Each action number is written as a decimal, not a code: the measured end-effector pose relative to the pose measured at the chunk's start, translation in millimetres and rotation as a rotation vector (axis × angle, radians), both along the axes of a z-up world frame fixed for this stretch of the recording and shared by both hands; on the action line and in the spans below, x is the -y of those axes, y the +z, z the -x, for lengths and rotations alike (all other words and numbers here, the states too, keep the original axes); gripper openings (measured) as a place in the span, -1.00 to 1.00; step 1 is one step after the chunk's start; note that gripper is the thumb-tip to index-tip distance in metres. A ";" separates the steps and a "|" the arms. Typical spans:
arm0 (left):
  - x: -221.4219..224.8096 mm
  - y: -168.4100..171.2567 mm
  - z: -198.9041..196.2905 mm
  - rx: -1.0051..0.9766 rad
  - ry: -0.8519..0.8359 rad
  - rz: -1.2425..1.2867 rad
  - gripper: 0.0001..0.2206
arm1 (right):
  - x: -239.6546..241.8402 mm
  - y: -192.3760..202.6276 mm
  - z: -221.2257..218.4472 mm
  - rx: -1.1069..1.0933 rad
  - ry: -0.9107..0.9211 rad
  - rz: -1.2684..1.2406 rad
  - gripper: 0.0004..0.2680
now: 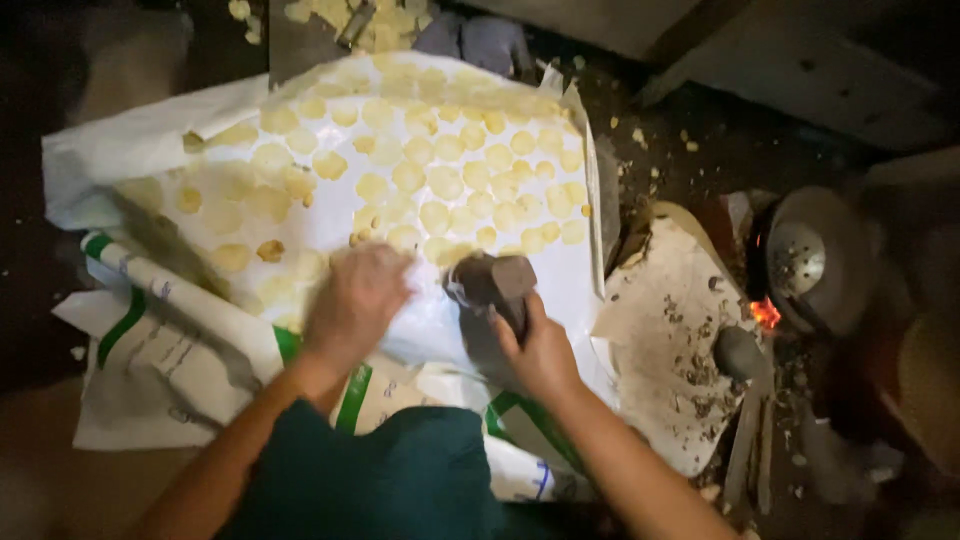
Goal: Flattening roasted nuts with a mallet on a stone block to create crackers
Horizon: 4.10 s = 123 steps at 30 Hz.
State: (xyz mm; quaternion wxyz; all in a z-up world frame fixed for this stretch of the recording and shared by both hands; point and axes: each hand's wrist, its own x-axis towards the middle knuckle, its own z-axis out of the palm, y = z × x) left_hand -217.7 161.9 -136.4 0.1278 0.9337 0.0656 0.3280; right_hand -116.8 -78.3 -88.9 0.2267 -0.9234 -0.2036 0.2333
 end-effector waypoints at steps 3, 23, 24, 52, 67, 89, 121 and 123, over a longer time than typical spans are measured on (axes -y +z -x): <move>22.3 -30.9 14.5 -0.067 -0.212 0.180 -0.84 | 14.9 -16.0 13.0 0.014 -0.012 0.060 -0.69; 46.2 -52.0 -13.0 -0.165 -0.219 0.366 -0.69 | 11.5 18.3 12.4 0.284 0.033 -0.885 -0.91; 32.4 -38.7 -13.0 -0.161 -0.210 0.365 -0.69 | -1.4 -4.9 9.7 0.281 0.043 -0.888 -0.91; 16.0 -25.4 0.9 -0.009 -0.084 0.339 -0.50 | -26.1 60.1 9.0 0.165 0.010 -0.375 -0.78; -51.7 -44.3 8.3 -0.050 0.154 0.074 -0.67 | -59.5 -24.7 4.6 0.028 0.257 0.147 -0.63; -34.6 -18.7 18.1 -0.251 0.135 0.362 -0.86 | -100.7 124.9 20.5 0.582 0.352 -0.824 -0.96; -94.8 -41.4 -13.2 -0.063 0.303 0.272 -0.80 | -174.6 76.0 -9.1 0.343 0.200 -0.620 -0.82; -91.0 -36.9 -2.2 -0.082 0.287 0.298 -0.80 | -183.3 43.1 -10.1 0.380 0.203 -0.784 -0.84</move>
